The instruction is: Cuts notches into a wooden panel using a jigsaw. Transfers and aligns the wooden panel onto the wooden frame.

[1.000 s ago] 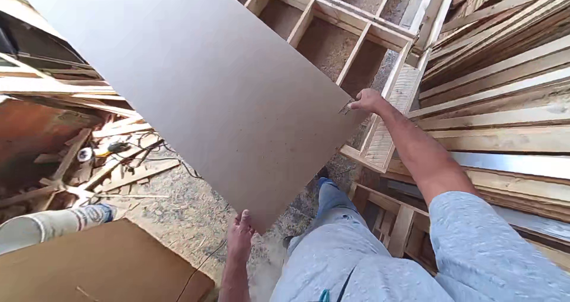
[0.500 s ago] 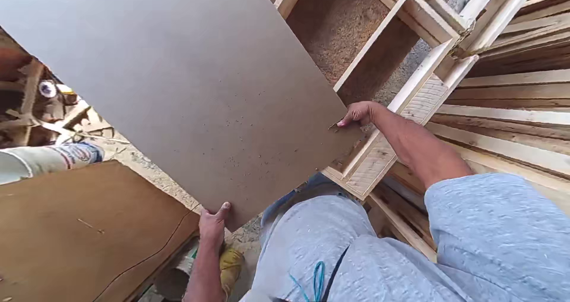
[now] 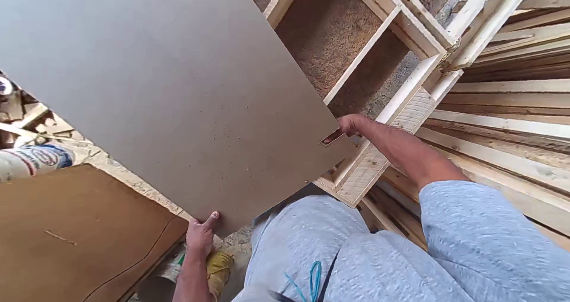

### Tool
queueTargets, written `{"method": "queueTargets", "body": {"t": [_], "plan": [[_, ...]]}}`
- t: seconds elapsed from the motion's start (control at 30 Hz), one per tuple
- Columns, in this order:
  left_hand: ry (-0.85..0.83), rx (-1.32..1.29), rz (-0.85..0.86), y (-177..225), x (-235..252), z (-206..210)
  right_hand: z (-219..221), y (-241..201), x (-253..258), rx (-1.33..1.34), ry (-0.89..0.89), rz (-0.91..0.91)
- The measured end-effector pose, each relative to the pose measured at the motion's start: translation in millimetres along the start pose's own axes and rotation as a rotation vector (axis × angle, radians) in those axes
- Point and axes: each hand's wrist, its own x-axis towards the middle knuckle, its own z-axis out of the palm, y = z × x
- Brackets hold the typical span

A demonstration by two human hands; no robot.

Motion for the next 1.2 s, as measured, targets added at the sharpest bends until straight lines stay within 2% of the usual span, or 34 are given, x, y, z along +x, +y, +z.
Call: {"method": "queueTargets", "body": {"t": [0.1,0.17,0.23,0.3,0.4,0.5,0.53,0.57,0.6,0.63,0.67,0.7,0.77,0.8,0.87,0.9,0.93,0.97,1.03,1.13,1.2], "plan": [[-0.010,-0.012,0.017,-2,5,-6,-2,-9,-6,-0.112,0.058,-0.044],[0.002,0.006,0.029,-2,3,-8,-11,3,-16,-0.277,0.293,-0.049],[0.010,0.022,0.021,-5,0,-10,-27,24,-40,-0.198,0.554,-0.028],[0.019,0.009,0.009,-5,5,-9,-25,15,-96,-0.085,0.738,-0.132],[0.033,-0.004,-0.012,-2,-1,-18,29,11,-182,-0.011,1.022,-0.220],[-0.016,-0.054,0.001,3,-3,-29,100,69,-237,0.231,1.437,-0.477],[-0.038,-0.099,0.003,2,-2,-34,124,95,-244,0.294,1.603,-0.490],[-0.066,-0.145,0.007,1,0,-39,149,121,-245,0.305,1.784,-0.355],[-0.088,-0.186,0.019,0,1,-46,175,143,-242,0.253,1.906,-0.047],[-0.124,-0.221,0.035,0,2,-51,203,157,-234,0.213,1.909,0.279],[-0.190,-0.254,0.051,1,2,-54,229,167,-220,0.189,1.876,0.446],[-0.260,-0.271,0.069,2,0,-56,256,169,-202,0.159,1.858,0.470],[-0.373,-0.299,0.111,13,-4,-52,306,138,-146,0.196,1.786,0.273],[-0.430,-0.317,0.120,18,-7,-48,330,114,-112,0.304,1.652,0.129],[-0.557,-0.362,0.127,30,-17,-28,359,69,-52,0.628,1.142,-0.192],[-0.603,-0.382,0.120,37,-25,-12,364,50,-26,0.770,0.963,-0.340],[-0.646,-0.393,0.109,44,-38,4,366,34,-7,0.867,0.916,-0.449],[-0.701,-0.396,0.100,52,-53,21,364,22,3,0.930,0.970,-0.515],[-0.867,-0.339,0.058,67,-85,50,351,15,2,0.982,1.275,-0.531],[-1.221,-0.116,0.049,81,-122,90,317,41,-43,0.920,1.608,-0.464],[-1.334,-0.018,0.087,84,-130,110,301,68,-71,0.898,1.709,-0.427]]}}
